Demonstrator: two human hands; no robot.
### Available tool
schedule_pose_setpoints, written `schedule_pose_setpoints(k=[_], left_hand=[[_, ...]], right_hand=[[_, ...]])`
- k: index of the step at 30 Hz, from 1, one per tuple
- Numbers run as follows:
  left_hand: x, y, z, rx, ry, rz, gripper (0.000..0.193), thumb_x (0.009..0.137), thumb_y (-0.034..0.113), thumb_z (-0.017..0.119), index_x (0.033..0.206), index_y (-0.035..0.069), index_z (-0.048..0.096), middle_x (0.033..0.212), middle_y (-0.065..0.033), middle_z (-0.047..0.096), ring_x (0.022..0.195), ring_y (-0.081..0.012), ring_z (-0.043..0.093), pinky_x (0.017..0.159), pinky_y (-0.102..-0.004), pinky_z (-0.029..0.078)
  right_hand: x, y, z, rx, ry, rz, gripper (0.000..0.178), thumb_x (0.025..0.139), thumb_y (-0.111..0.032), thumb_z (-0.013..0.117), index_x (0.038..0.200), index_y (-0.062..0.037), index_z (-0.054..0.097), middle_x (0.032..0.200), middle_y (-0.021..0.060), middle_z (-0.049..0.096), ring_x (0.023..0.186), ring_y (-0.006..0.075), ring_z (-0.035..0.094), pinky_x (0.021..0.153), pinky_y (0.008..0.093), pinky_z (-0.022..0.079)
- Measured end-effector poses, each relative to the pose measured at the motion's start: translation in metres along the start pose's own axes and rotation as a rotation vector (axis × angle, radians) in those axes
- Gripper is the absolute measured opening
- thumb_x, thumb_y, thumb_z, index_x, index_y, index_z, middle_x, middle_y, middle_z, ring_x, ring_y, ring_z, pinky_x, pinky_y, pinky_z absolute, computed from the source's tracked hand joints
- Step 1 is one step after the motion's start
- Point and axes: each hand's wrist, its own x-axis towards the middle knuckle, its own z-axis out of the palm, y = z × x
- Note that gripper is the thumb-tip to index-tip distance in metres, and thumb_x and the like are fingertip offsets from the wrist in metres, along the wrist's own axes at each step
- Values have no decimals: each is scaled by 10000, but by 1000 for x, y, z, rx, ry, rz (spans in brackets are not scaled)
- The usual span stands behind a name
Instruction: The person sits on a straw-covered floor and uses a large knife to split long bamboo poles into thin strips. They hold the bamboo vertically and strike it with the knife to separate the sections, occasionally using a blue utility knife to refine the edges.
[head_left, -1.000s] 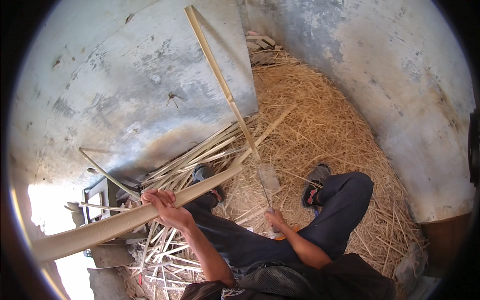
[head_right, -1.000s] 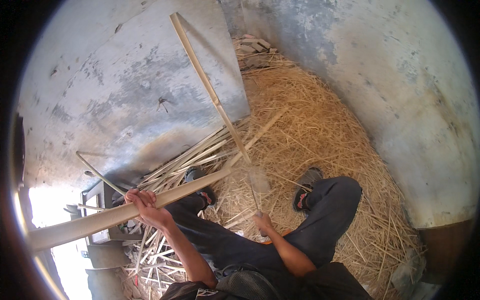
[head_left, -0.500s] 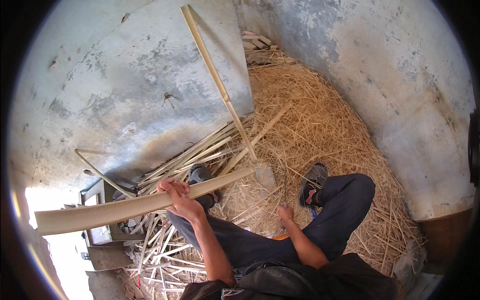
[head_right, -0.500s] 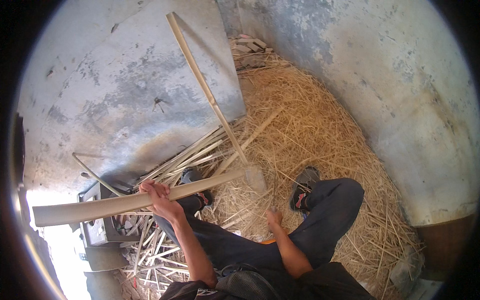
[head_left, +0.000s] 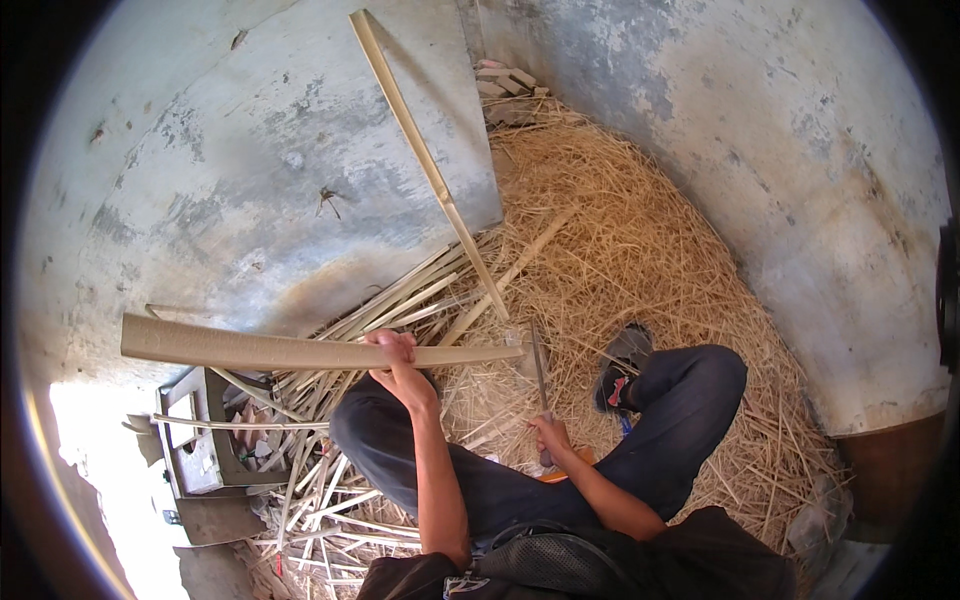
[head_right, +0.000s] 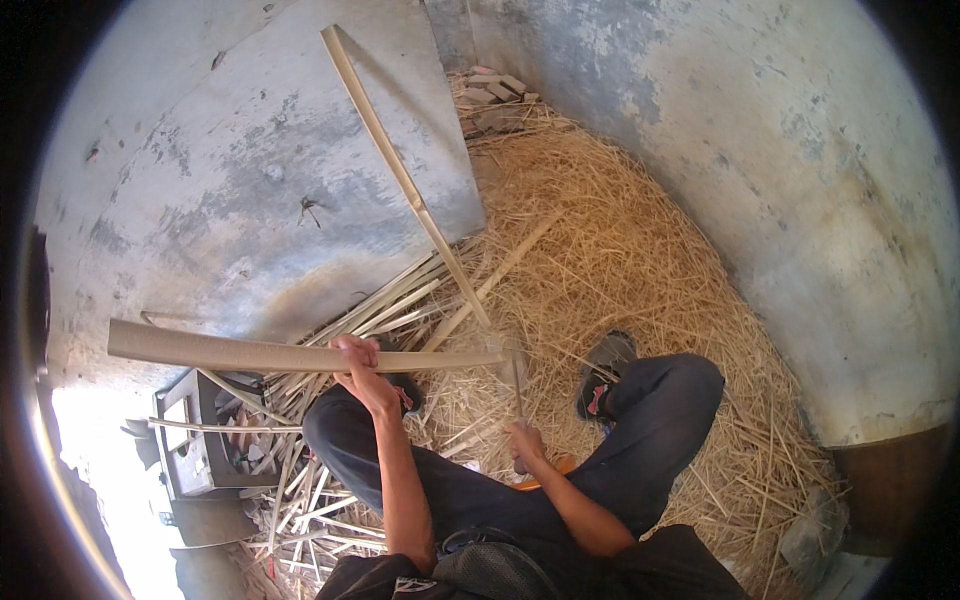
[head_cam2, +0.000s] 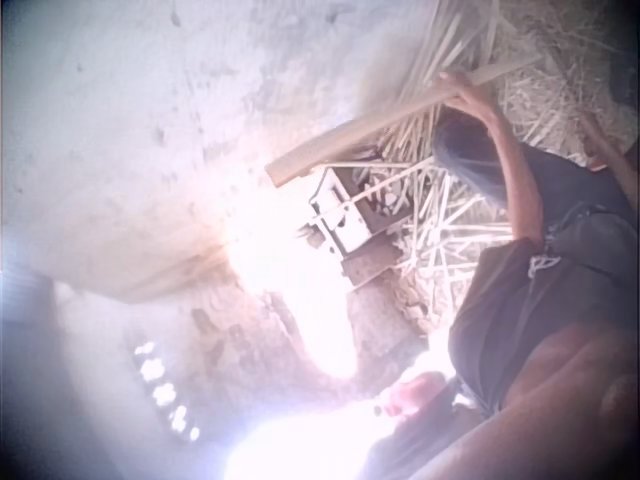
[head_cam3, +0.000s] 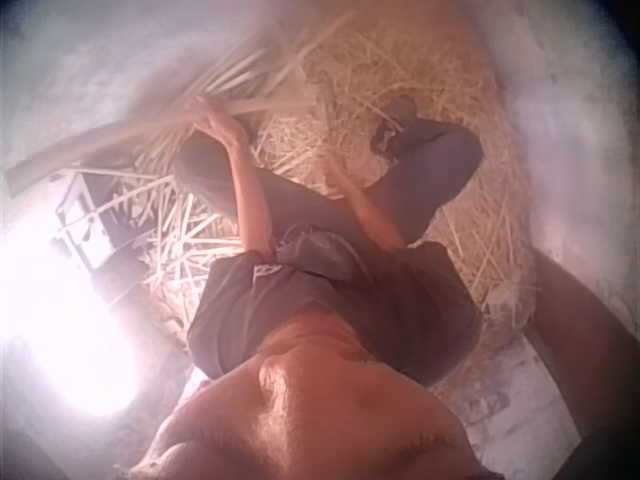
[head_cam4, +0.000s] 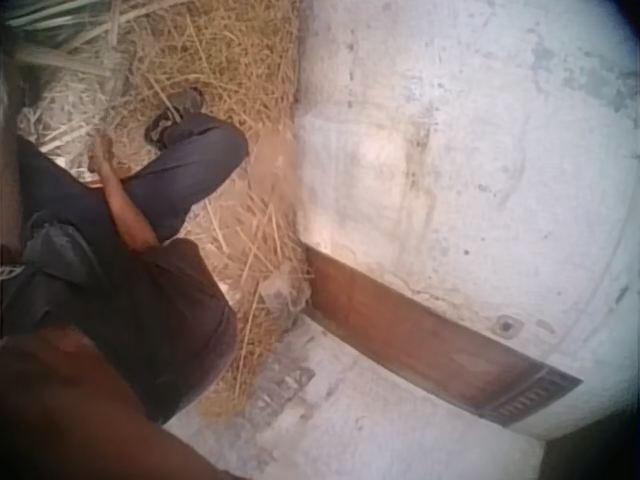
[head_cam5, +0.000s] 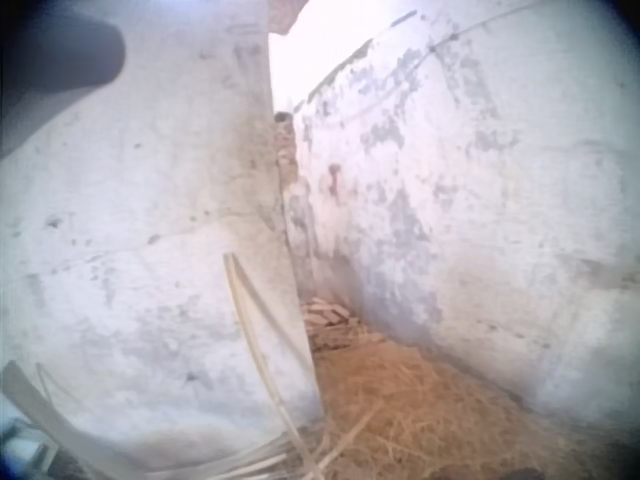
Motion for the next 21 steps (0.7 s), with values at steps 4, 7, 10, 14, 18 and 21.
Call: schedule_pose_setpoints(k=[4,7,10,14,18,21], left_hand=[[0,7,16,-32,-274,78,328,1047,342,568,914,89,407,839,-30,401,725,-130,405,703,-305,410],[-2,2,18,-32,-395,22,366,1052,378,554,908,104,359,871,-50,395,726,-145,391,709,-292,404],[-11,-6,22,-111,-327,-39,298,1078,277,498,908,99,331,830,-41,401,675,-113,362,610,-248,334],[-24,-17,31,-71,-318,93,258,1100,226,425,903,96,322,813,-27,331,634,-103,313,530,-236,262],[-39,-12,44,43,-223,155,357,1097,349,423,865,105,305,743,-3,303,607,-83,295,506,-239,225],[-44,-8,46,46,-171,155,432,1099,418,418,836,99,290,702,8,305,591,-75,284,503,-241,206]], right_hand=[[9,4,8,-63,-8,-73,222,883,-258,663,846,-40,635,588,1,464,476,114,476,445,295,401],[19,4,11,-83,-3,-132,195,878,-227,656,824,-44,618,587,2,480,470,119,482,448,292,405],[31,11,10,0,-33,-130,142,860,-170,648,808,-48,597,586,5,486,455,124,474,445,295,408],[41,19,7,19,-28,-32,82,813,-98,645,813,-48,580,591,11,494,439,132,463,441,308,412],[39,25,8,-62,-11,-49,91,788,-84,639,825,-37,571,601,21,497,436,131,457,426,311,401],[25,4,20,-166,39,-145,89,787,-86,633,819,-45,560,602,26,500,436,132,467,411,308,388]])
